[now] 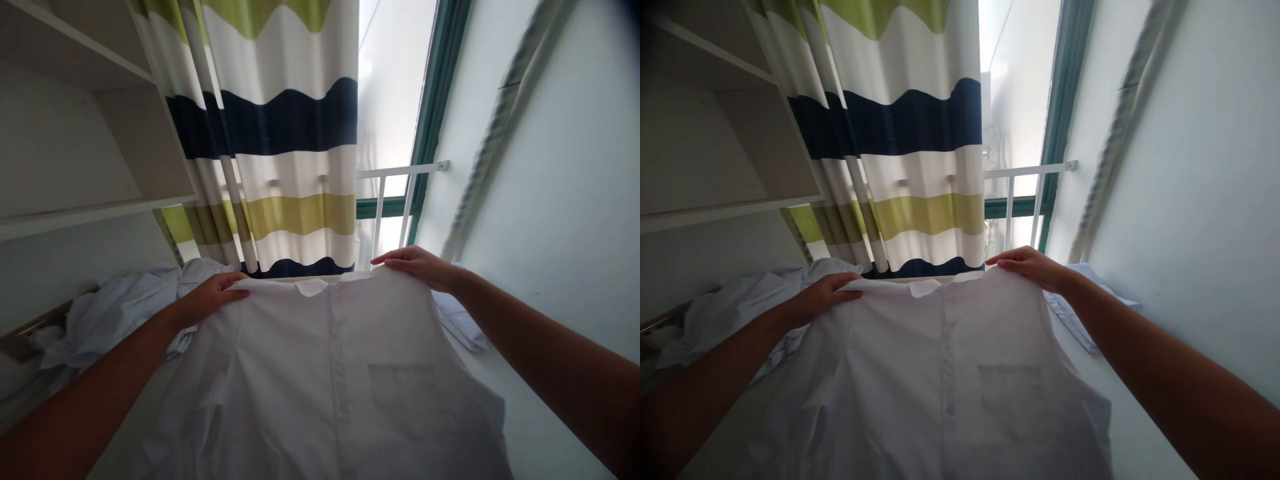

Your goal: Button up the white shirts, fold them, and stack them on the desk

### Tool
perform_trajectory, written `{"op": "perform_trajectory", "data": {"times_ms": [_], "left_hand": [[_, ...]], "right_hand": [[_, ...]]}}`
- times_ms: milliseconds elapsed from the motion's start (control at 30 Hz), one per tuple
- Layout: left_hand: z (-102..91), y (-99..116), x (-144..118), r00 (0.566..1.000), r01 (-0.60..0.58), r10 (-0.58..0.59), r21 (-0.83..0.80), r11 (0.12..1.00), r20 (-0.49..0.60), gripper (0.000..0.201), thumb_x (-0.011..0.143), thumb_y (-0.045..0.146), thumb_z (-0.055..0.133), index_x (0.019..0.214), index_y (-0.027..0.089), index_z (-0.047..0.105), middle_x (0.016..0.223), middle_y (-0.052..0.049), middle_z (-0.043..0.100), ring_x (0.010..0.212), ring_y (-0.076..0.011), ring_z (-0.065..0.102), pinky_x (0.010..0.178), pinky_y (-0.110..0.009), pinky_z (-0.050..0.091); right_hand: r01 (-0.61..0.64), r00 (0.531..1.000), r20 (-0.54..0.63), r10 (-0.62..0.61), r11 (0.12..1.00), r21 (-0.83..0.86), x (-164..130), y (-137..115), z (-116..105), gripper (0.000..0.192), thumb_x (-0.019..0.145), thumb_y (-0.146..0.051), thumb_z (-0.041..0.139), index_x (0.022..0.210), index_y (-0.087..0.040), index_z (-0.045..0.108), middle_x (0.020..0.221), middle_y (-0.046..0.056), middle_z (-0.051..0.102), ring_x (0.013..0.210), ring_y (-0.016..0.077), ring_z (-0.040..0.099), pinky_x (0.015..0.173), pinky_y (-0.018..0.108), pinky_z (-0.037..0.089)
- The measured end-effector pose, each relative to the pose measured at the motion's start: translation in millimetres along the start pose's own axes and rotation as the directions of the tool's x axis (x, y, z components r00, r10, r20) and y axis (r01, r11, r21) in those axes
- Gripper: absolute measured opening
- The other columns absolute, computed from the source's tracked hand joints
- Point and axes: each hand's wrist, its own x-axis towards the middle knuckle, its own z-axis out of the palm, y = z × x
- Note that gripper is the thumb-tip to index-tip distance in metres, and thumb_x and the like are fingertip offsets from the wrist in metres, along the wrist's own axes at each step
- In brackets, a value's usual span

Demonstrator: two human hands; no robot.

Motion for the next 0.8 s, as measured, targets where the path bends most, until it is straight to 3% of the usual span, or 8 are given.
{"op": "perform_trajectory", "data": {"times_ms": [133, 233, 300, 400, 533, 667, 800], "left_hand": [[-26.4, -7.0, 59.5, 0.967, -0.135, 0.126, -0.026, 0.991, -0.224, 0.051, 0.072, 0.056, 0.076, 0.106, 0.02, 0.066, 0.1, -0.003, 0.073, 0.089, -0.0233, 0.068, 0.074, -0.028, 0.054], [-27.7, -35.8, 100.4, 0.979, -0.117, 0.132, 0.099, 0.988, -0.153, 0.051, 0.072, 0.058, 0.073, 0.105, 0.019, 0.066, 0.103, -0.003, 0.073, 0.092, -0.0246, 0.067, 0.077, -0.029, 0.053], [-13.0, -69.0, 123.4, 0.995, -0.058, 0.076, 0.261, 0.964, -0.062, 0.051, 0.07, 0.062, 0.072, 0.095, 0.018, 0.068, 0.099, -0.005, 0.073, 0.093, -0.0274, 0.067, 0.079, -0.031, 0.051], [23.2, -126.0, 146.1, 0.999, 0.042, -0.024, 0.434, 0.9, -0.047, 0.055, 0.063, 0.064, 0.073, 0.091, 0.017, 0.067, 0.099, -0.009, 0.072, 0.096, -0.0312, 0.065, 0.082, -0.034, 0.048], [55.3, -175.7, 154.6, 0.989, 0.123, -0.146, 0.46, 0.879, 0.014, 0.059, 0.059, 0.068, 0.074, 0.089, 0.017, 0.068, 0.097, -0.011, 0.072, 0.091, -0.0319, 0.066, 0.079, -0.034, 0.047], [53.8, -183.1, 160.1, 0.979, 0.119, -0.174, 0.401, 0.908, 0.102, 0.062, 0.071, 0.079, 0.055, 0.076, 0.019, 0.067, 0.084, -0.009, 0.072, 0.083, -0.0284, 0.065, 0.074, -0.032, 0.046], [62.7, -173.6, 173.9, 0.97, 0.08, -0.166, 0.413, 0.907, 0.176, 0.065, 0.072, 0.082, 0.05, 0.066, 0.019, 0.065, 0.072, -0.006, 0.069, 0.073, -0.0256, 0.063, 0.069, -0.031, 0.046]], "right_hand": [[0.226, 0.962, -0.147, -0.231, 0.973, -0.051, 57.6, -3.9, -22.8, 0.047, 0.077, -0.049, 0.077, 0.115, -0.022, 0.073, 0.103, 0.006, 0.075, 0.087, 0.0192, 0.068, 0.08, 0.034, 0.058], [0.23, 0.957, -0.146, -0.252, 0.961, -0.156, 100.4, 20.2, -32.8, 0.042, 0.081, -0.041, 0.073, 0.118, -0.022, 0.072, 0.111, 0.006, 0.073, 0.095, 0.0211, 0.068, 0.085, 0.035, 0.057], [0.127, 0.978, -0.121, -0.17, 0.946, -0.299, 128.1, 52.9, -28.5, 0.036, 0.082, -0.031, 0.07, 0.116, -0.021, 0.073, 0.112, 0.007, 0.073, 0.098, 0.0216, 0.067, 0.088, 0.035, 0.055], [-0.049, 0.992, -0.126, -0.011, 0.885, -0.464, 160.0, 112.0, -6.2, 0.036, 0.077, -0.016, 0.069, 0.112, -0.019, 0.074, 0.106, 0.008, 0.073, 0.097, 0.0216, 0.066, 0.089, 0.033, 0.052], [-0.17, 0.981, -0.164, 0.102, 0.859, -0.483, 174.2, 169.2, 21.4, 0.03, 0.076, -0.022, 0.071, 0.105, -0.014, 0.072, 0.099, 0.01, 0.073, 0.088, 0.0205, 0.066, 0.08, 0.03, 0.052], [-0.272, 0.962, -0.152, 0.225, 0.812, -0.516, 168.5, 185.6, 19.8, 0.038, 0.085, -0.05, 0.062, 0.09, -0.014, 0.074, 0.083, 0.01, 0.073, 0.074, 0.0204, 0.064, 0.067, 0.031, 0.049], [-0.263, 0.958, -0.066, 0.28, 0.764, -0.589, 166.3, 172.7, 12.4, 0.028, 0.076, -0.042, 0.073, 0.07, -0.015, 0.072, 0.07, 0.007, 0.07, 0.065, 0.0191, 0.061, 0.063, 0.03, 0.047]]}}
